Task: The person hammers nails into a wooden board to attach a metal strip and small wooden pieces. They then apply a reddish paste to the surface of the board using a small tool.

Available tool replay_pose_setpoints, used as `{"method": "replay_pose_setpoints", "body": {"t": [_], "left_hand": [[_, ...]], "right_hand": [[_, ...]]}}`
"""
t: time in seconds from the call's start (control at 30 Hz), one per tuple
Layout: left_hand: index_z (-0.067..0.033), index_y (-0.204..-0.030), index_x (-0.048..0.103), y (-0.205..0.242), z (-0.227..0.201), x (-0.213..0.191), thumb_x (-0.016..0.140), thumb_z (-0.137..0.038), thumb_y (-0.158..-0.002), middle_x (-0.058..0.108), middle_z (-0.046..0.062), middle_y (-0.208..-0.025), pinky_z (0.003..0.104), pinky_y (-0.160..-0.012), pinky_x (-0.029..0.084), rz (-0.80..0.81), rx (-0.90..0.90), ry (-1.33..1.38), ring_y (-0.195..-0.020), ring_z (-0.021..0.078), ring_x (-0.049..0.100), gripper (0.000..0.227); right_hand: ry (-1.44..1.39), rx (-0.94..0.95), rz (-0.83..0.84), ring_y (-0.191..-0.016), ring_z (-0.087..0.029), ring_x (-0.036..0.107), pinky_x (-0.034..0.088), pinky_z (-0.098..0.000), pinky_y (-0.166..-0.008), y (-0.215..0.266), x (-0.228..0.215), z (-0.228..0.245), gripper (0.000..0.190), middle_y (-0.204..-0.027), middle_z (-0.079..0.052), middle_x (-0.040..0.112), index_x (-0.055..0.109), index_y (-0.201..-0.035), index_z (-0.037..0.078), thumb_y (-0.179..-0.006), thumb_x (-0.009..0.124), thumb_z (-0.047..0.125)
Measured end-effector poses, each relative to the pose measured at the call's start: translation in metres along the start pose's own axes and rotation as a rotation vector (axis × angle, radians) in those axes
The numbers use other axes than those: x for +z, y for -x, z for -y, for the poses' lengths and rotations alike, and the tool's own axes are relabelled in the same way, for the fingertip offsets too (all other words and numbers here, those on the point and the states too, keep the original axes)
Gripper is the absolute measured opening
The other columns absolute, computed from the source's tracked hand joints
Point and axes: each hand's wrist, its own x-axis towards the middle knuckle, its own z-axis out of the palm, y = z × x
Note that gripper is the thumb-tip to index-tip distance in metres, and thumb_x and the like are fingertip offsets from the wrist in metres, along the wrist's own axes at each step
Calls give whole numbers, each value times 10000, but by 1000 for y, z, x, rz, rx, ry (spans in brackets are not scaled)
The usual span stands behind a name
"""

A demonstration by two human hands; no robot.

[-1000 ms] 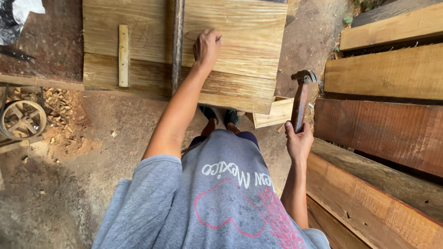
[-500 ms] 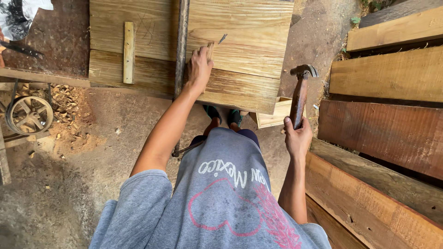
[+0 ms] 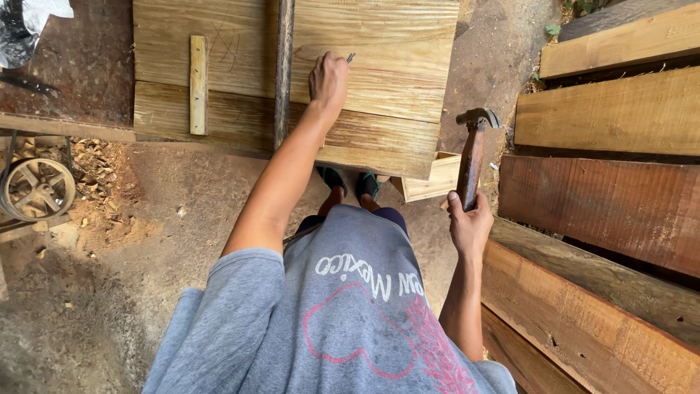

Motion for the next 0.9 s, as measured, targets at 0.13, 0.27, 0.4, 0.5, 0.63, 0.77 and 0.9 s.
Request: {"method": "replay_pose_setpoints", "body": {"t": [0.13, 0.27, 0.4, 0.5, 0.63, 0.77, 0.9], "left_hand": [[65, -860, 698, -23, -4, 16, 614, 26, -955, 679, 241, -887, 316, -539, 537, 89, 27, -259, -745, 245, 650, 133], [53, -873, 687, -30, -6, 11, 544, 83, -1012, 665, 220, -817, 313, -477, 544, 139, -68, -161, -629, 233, 650, 202], [1, -779, 695, -15, 19, -11, 662, 24, -827, 663, 163, -775, 235, -447, 542, -221, 132, -57, -614, 220, 661, 62], [5, -833, 671, 2, 46, -33, 722, 6, -790, 683, 93, -763, 214, -521, 574, -264, 149, 277, -648, 175, 703, 66], [-49, -1033, 737, 33, 64, -43, 753, 26, -801, 736, 48, -762, 248, -616, 547, -189, 28, 501, -676, 131, 724, 245], [-56, -907, 734, 48, 59, -26, 790, 32, -786, 777, 46, -820, 287, -649, 586, -298, 118, 648, -716, 153, 743, 159], [-92, -906, 715, 46, 51, -14, 795, -2, -821, 797, 26, -865, 296, -666, 610, -422, 99, 570, -757, 153, 760, 147]], "right_hand": [[-32, -2, -22, -684, -93, 649, 523, -254, -627, 6, -1, -6, 391, -788, -53, 705, 661, -1165, -21, -948, 764, 287], [-78, -13, -14, -680, -85, 618, 505, -246, -613, 9, -2, -9, 376, -789, -46, 689, 655, -1159, -15, -959, 771, 282], [-154, 30, -5, -636, -75, 582, 459, -237, -544, 10, -5, -13, 372, -765, -33, 657, 635, -1166, -5, -958, 772, 272], [-160, 40, 4, -614, -66, 570, 443, -231, -508, 11, -3, -11, 369, -756, -25, 650, 635, -1171, -8, -964, 762, 269], [-159, 22, 47, -608, -70, 569, 443, -240, -508, 5, 7, 2, 372, -752, -32, 651, 624, -1136, -37, -983, 764, 272], [-166, -76, 125, -600, -64, 570, 450, -233, -506, 1, 20, 20, 412, -763, -11, 648, 620, -1219, -14, -972, 762, 284], [-74, -78, 183, -569, -71, 572, 436, -243, -479, 2, 36, 40, 425, -736, -19, 661, 627, -1198, -26, -966, 766, 301]]}}
